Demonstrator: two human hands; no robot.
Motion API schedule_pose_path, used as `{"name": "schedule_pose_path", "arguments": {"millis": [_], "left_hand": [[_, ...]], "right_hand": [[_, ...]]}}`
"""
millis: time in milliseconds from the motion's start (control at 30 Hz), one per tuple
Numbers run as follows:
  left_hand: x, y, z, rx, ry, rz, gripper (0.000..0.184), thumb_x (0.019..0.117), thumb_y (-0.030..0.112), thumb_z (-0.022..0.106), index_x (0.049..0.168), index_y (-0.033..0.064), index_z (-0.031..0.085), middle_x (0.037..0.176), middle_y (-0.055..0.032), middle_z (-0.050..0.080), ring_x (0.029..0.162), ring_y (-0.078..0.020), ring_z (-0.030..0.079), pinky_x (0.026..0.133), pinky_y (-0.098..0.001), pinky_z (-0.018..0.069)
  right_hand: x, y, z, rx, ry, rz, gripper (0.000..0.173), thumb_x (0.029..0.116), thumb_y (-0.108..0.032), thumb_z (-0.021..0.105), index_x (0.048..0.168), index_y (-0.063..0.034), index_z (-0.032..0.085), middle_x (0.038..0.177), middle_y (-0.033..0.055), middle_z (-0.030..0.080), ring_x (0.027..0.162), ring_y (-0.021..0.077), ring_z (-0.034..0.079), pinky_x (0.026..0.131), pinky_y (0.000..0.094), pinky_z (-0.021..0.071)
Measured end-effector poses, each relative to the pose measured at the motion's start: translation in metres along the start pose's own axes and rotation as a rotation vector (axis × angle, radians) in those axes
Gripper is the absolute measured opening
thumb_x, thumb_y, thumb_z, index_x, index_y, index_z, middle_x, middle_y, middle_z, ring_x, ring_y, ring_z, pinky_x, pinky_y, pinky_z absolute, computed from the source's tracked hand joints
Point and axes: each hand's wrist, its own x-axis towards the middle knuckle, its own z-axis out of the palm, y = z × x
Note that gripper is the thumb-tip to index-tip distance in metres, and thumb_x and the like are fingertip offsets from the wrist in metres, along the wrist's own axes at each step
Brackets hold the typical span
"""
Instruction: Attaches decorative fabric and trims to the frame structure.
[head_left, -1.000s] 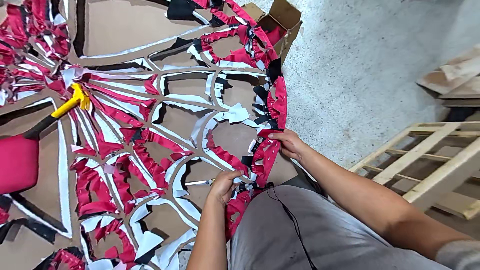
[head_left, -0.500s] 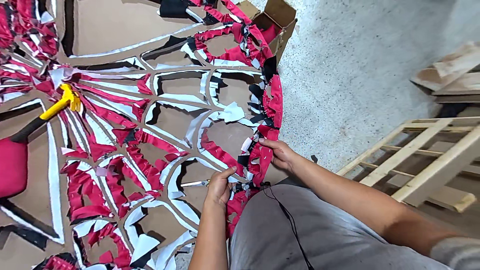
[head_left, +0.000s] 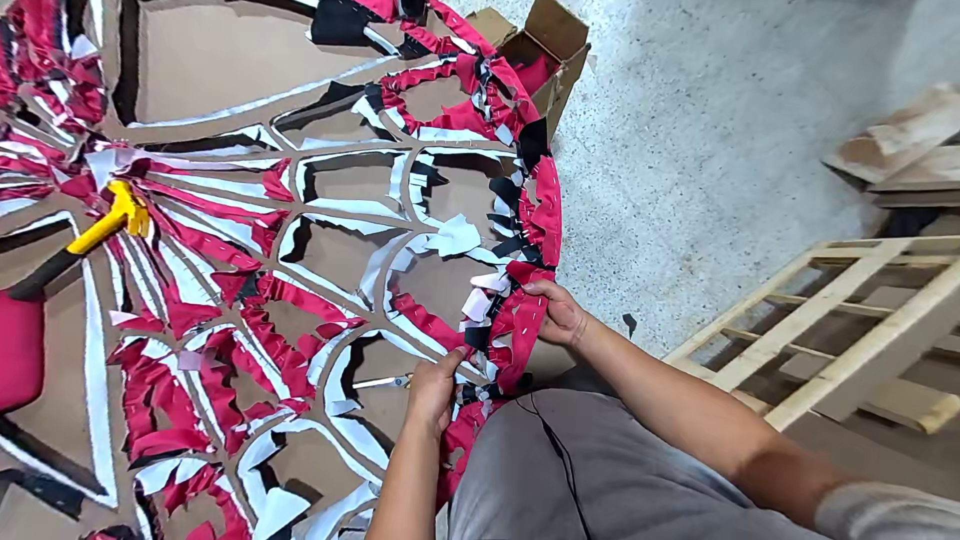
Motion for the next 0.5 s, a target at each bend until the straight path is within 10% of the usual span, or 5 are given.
{"name": "schedule_pose_path", "arguments": {"millis": [233,500], "left_hand": [[-0.009,0.01,0.007,0.029,0.103,-0.057,0.03,0.0991,0.021,0.068,0.111,-0.0058,0.063,0.085,-0.0171,0.07,0.067,-0.0213,0.067,0.056,-0.0341,0.0555],[0.008,0.002,0.009,0.002,0.097,-0.126,0.033,0.0953,0.022,0.073,0.113,-0.005,0.065,0.091,-0.019,0.072,0.075,-0.0247,0.07,0.061,-0.0377,0.0574]], "right_hand": [[-0.007,-0.023,0.013,-0.024,0.275,-0.125,0.019,0.0985,-0.01,0.058,0.116,-0.0028,0.058,0.098,0.0114,0.071,0.088,0.0184,0.071,0.08,0.0374,0.0608],[0.018,-0.047,-0.009,-0.311,0.387,-0.099,0.044,0.0979,-0.032,0.07,0.129,-0.0017,0.06,0.104,0.013,0.074,0.093,0.021,0.073,0.082,0.039,0.0622]]}}
